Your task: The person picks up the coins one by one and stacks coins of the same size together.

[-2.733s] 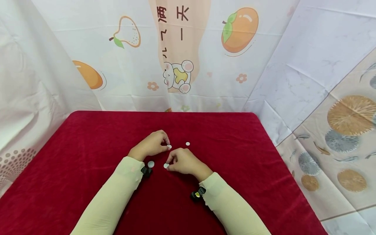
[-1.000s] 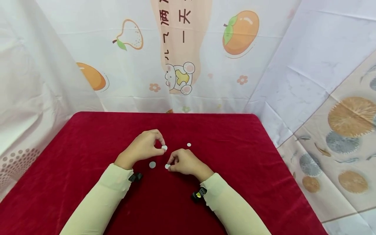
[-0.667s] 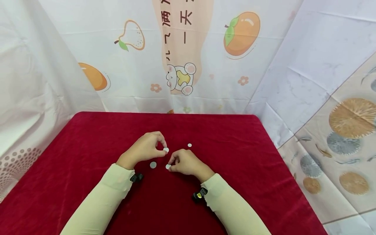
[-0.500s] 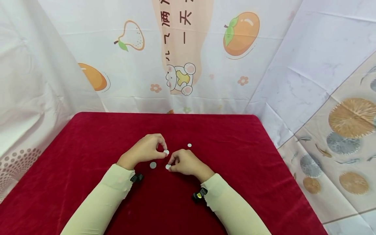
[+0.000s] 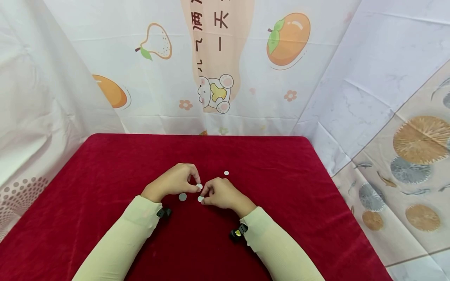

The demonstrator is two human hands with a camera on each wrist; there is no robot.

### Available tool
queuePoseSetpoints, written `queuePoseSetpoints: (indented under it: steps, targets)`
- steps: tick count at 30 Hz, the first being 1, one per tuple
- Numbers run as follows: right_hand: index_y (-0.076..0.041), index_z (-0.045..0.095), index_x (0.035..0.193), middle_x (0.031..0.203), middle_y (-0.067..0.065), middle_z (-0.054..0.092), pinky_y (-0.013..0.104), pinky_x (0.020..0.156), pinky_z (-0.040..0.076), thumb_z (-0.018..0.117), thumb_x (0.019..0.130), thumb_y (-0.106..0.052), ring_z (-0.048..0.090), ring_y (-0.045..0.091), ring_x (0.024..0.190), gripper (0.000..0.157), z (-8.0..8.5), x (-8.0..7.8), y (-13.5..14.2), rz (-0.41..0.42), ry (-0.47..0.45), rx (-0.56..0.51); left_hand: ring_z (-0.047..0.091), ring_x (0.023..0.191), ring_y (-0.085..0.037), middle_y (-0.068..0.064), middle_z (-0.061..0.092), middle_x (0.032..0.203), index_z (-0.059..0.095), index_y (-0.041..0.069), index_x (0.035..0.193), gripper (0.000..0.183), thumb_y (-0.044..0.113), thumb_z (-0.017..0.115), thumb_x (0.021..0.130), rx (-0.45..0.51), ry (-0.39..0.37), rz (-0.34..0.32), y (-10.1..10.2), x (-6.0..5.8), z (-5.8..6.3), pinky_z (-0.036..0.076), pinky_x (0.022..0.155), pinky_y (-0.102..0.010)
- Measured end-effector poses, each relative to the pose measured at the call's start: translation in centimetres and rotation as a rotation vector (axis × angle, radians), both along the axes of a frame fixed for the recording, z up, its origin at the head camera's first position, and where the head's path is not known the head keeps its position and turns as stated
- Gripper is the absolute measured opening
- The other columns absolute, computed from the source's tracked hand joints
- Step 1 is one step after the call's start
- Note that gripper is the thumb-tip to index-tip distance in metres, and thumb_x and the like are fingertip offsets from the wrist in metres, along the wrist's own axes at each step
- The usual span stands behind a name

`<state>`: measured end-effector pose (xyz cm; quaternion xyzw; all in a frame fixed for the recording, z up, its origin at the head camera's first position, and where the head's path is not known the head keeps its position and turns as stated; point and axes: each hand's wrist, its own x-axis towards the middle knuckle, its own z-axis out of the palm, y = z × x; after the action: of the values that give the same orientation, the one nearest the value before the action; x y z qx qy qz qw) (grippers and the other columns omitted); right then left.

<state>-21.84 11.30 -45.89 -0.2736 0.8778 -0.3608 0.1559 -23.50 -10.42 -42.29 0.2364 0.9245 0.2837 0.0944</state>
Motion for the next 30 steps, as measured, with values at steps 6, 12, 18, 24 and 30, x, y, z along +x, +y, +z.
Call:
queuePoseSetpoints:
  steps: [6, 12, 18, 24, 30]
  targets:
    - [-0.022, 0.08, 0.094, 0.063, -0.005, 0.065, 0.022, 0.052, 0.043, 0.084, 0.087, -0.019, 0.053, 0.006, 0.054, 0.009, 0.05, -0.02, -0.01, 0.001, -0.001, 0.001, 0.057, 0.08, -0.012, 0.005, 0.068, 0.097, 0.075, 0.022, 0.085, 0.012, 0.023, 0.087, 0.083, -0.012, -0.009, -0.02, 0.21, -0.08, -0.51, 0.052, 0.069, -0.029]
    - [-0.023, 0.08, 0.094, 0.063, -0.005, 0.065, 0.021, 0.052, 0.042, 0.085, 0.086, -0.02, 0.052, 0.005, 0.053, 0.009, 0.07, -0.04, -0.03, -0.004, -0.004, 0.006, 0.058, 0.078, -0.012, 0.005, 0.069, 0.095, 0.076, 0.021, 0.085, 0.012, 0.022, 0.087, 0.083, -0.021, -0.027, -0.034, 0.2, -0.23, -0.72, 0.052, 0.068, -0.028]
    - [-0.023, 0.079, 0.094, 0.064, -0.004, 0.066, 0.021, 0.052, 0.042, 0.085, 0.086, -0.019, 0.052, 0.005, 0.054, 0.011, 0.1, 0.03, -0.08, -0.009, -0.019, 0.006, 0.06, 0.067, -0.013, 0.005, 0.069, 0.089, 0.075, 0.022, 0.083, 0.012, 0.021, 0.087, 0.083, -0.033, -0.074, -0.046, -0.05, -0.12, -0.58, 0.053, 0.062, -0.029]
    - [-0.023, 0.079, 0.092, 0.063, -0.003, 0.066, 0.021, 0.051, 0.041, 0.085, 0.086, -0.019, 0.052, 0.005, 0.053, 0.01, 0.1, 0.04, -0.1, -0.014, -0.027, 0.005, 0.059, 0.059, -0.013, 0.008, 0.069, 0.082, 0.076, 0.021, 0.081, 0.012, 0.02, 0.088, 0.082, -0.036, -0.109, -0.09, -0.18, -0.02, -0.53, 0.054, 0.06, -0.03]
    - [-0.024, 0.079, 0.092, 0.061, -0.004, 0.064, 0.021, 0.05, 0.04, 0.085, 0.085, -0.017, 0.05, 0.005, 0.052, 0.011, 0.03, -0.07, -0.06, -0.02, -0.023, 0.007, 0.06, 0.063, -0.011, 0.01, 0.07, 0.081, 0.076, 0.023, 0.079, 0.013, 0.02, 0.089, 0.081, -0.06, -0.115, -0.119, -0.1, -0.09, -0.7, 0.054, 0.061, -0.029]
